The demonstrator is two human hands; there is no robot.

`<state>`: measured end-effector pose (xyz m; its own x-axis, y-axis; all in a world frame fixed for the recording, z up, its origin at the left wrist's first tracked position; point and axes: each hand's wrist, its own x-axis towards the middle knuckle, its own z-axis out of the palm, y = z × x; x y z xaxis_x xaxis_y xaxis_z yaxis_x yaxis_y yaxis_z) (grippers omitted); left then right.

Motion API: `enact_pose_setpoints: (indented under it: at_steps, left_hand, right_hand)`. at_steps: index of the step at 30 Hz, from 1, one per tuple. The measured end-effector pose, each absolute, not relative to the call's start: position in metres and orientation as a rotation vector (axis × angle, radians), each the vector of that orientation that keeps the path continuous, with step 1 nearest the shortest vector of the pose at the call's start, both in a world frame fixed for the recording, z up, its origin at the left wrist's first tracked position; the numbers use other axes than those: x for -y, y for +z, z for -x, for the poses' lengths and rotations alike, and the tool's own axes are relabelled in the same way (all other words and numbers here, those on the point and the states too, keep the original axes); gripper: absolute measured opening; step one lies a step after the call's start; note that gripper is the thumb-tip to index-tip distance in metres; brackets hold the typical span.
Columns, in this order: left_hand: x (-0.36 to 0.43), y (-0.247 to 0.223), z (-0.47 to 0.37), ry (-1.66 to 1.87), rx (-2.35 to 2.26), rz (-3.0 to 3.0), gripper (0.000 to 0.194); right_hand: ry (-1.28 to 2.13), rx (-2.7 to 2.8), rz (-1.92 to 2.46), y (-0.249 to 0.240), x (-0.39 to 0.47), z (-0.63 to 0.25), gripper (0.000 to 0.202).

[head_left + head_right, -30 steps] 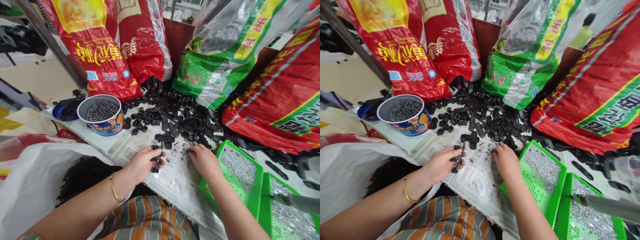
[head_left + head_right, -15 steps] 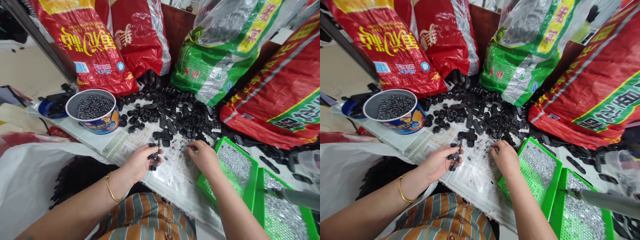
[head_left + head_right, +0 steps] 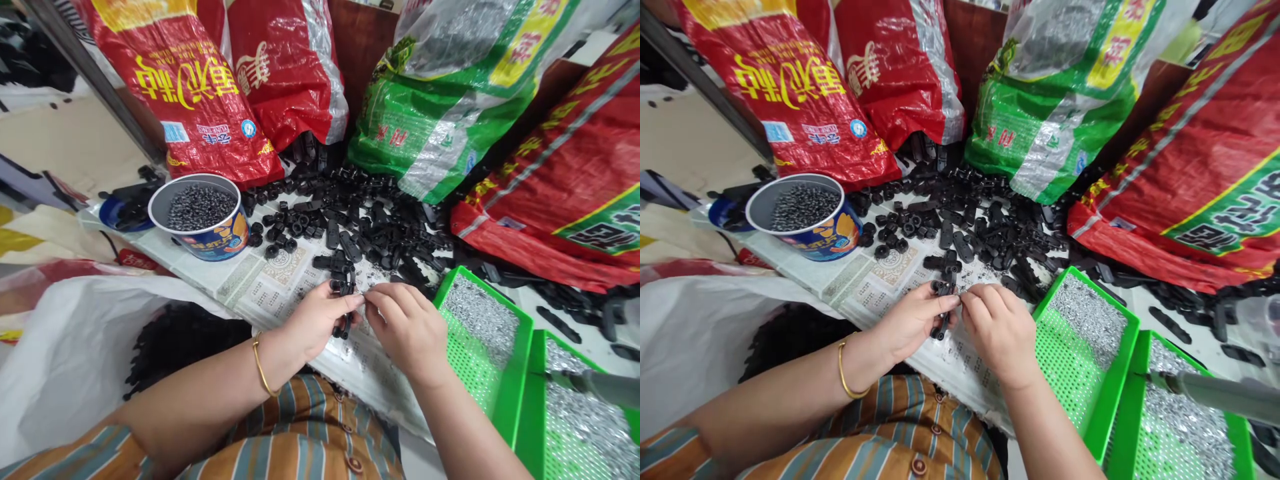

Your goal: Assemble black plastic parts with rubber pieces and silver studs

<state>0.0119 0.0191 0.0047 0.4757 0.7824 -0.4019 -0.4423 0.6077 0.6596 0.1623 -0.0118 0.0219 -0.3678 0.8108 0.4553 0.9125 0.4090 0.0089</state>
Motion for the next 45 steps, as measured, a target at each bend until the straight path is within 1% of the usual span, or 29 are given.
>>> enact_pose_setpoints:
  at_steps: [2, 4, 8, 10, 20, 27, 30, 35, 37, 41, 43, 45]
  left_hand:
    - [-0.018, 0.005, -0.012, 0.781, -0.754, -0.522, 0.022]
    - [-0.018, 0.004, -0.011, 0.763, -0.771, -0.547, 0.022]
    - [-0.018, 0.002, -0.011, 0.753, -0.833, -0.611, 0.021]
    - [-0.018, 0.001, -0.012, 0.777, -0.869, -0.645, 0.021]
    - [-0.019, 0.004, -0.011, 0.705, -0.899, -0.681, 0.022]
    - [-0.017, 0.007, -0.013, 0.632, -0.812, -0.551, 0.025]
    - [-0.017, 0.005, -0.014, 0.667, -0.856, -0.582, 0.022]
    - [-0.019, -0.003, -0.015, 0.759, -0.896, -0.63, 0.021]
    - [-0.019, -0.003, -0.015, 0.746, -0.895, -0.629, 0.019]
    - [-0.018, 0.0, -0.013, 0.685, -0.869, -0.604, 0.02]
    - [-0.018, 0.001, -0.012, 0.662, -0.865, -0.594, 0.022]
    - [-0.018, 0.0, -0.011, 0.658, -0.898, -0.602, 0.022]
  right_hand:
    - [-0.297, 2.27, 1.459, 0.02, 0.012, -0.162, 0.013]
    - [-0.131, 2.149, 1.497, 0.018, 0.013, -0.161, 0.013]
    - [0.499, 1.698, 1.661, 0.013, 0.017, -0.159, 0.016]
    - [0.717, 1.565, 1.685, 0.011, 0.018, -0.158, 0.017]
    - [1.154, 1.233, 1.641, 0.016, 0.016, -0.163, 0.019]
    - [1.208, 1.025, 1.604, 0.009, 0.017, -0.16, 0.026]
    - [1.176, 1.026, 1.611, 0.01, 0.018, -0.159, 0.026]
    - [1.222, 1.043, 1.629, 0.011, 0.023, -0.157, 0.03]
    - [1.109, 1.101, 1.649, 0.01, 0.025, -0.156, 0.027]
    - [0.745, 1.413, 1.718, 0.011, 0.029, -0.155, 0.013]
    - [0.69, 1.459, 1.732, 0.011, 0.03, -0.155, 0.014]
    - [0.74, 1.403, 1.757, 0.009, 0.029, -0.156, 0.017]
